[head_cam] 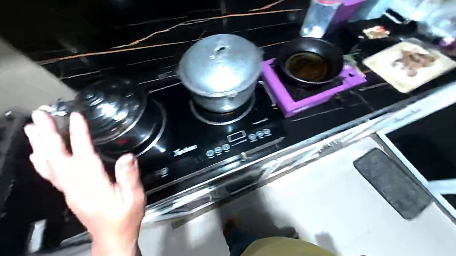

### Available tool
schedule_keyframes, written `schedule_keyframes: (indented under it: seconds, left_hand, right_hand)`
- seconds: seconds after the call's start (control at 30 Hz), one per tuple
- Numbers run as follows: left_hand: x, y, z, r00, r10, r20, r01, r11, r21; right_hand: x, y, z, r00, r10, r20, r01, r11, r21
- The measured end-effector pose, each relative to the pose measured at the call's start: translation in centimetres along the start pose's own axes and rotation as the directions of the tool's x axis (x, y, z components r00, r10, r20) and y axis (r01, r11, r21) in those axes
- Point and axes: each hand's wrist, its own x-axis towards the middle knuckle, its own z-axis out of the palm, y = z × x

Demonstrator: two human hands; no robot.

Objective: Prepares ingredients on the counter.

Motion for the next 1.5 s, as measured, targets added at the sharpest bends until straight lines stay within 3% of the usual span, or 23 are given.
schedule_keyframes:
  seconds: [0.17, 0.5, 0.7, 0.83, 0.9, 0.97, 1.13, 1.27, 1.37, 1.47, 1.5]
  left_hand:
    - [-4.9, 12.2, 6.3, 0.98, 0.183, 0.075, -0.154, 0.944, -0.293]
    - [-7.1, 31.4, 17.6, 0.867, 0.464, 0.181, -0.234, 0.7, -0.675]
    - [-7.1, 38.7, 26.5, 0.809, 0.548, 0.212, -0.178, 0.573, -0.8]
    - [-6.5, 44.7, 34.2, 0.781, 0.55, 0.296, -0.052, 0.53, -0.846]
    - [-6.2, 48.5, 38.2, 0.728, 0.557, 0.401, 0.045, 0.544, -0.838]
    - [-5.6, 52.3, 41.6, 0.632, 0.589, 0.503, 0.161, 0.535, -0.829]
    - [-3.3, 59.4, 49.2, 0.525, 0.685, 0.506, 0.199, 0.479, -0.855]
    - [-1.8, 62.0, 55.1, 0.533, 0.698, 0.478, 0.182, 0.456, -0.871]
    - [-0.9, 63.3, 58.4, 0.483, 0.643, 0.595, 0.234, 0.56, -0.795]
    - [-0.6, 64.7, 61.4, 0.546, 0.512, 0.663, 0.237, 0.665, -0.708]
    - [-0.6, 65.3, 62.1, 0.569, 0.464, 0.679, 0.247, 0.691, -0.679]
  right_hand:
    - [4.0, 5.5, -3.2, 0.999, -0.04, -0.007, 0.041, 0.984, 0.173]
    - [7.7, 7.9, -14.2, 0.996, -0.081, -0.023, 0.084, 0.974, 0.209]
    - [10.3, 0.1, -22.5, 0.972, -0.227, -0.055, 0.233, 0.96, 0.153]
    - [11.9, -6.3, -29.0, 0.934, -0.35, -0.072, 0.355, 0.932, 0.074]
    - [12.4, -9.3, -32.8, 0.919, -0.39, -0.062, 0.389, 0.921, -0.032]
    - [12.3, -12.2, -36.3, 0.917, -0.398, -0.029, 0.391, 0.91, -0.138]
    - [12.1, -20.3, -44.2, 0.856, -0.515, -0.046, 0.499, 0.847, -0.184]
    - [13.0, -25.6, -48.4, 0.747, -0.66, -0.08, 0.644, 0.748, -0.162]
    - [14.3, -28.6, -52.4, 0.641, -0.763, -0.076, 0.738, 0.641, -0.21]
    - [16.1, -31.4, -58.4, 0.55, -0.826, -0.125, 0.782, 0.561, -0.272]
    - [16.8, -32.2, -60.7, 0.487, -0.86, -0.156, 0.812, 0.511, -0.282]
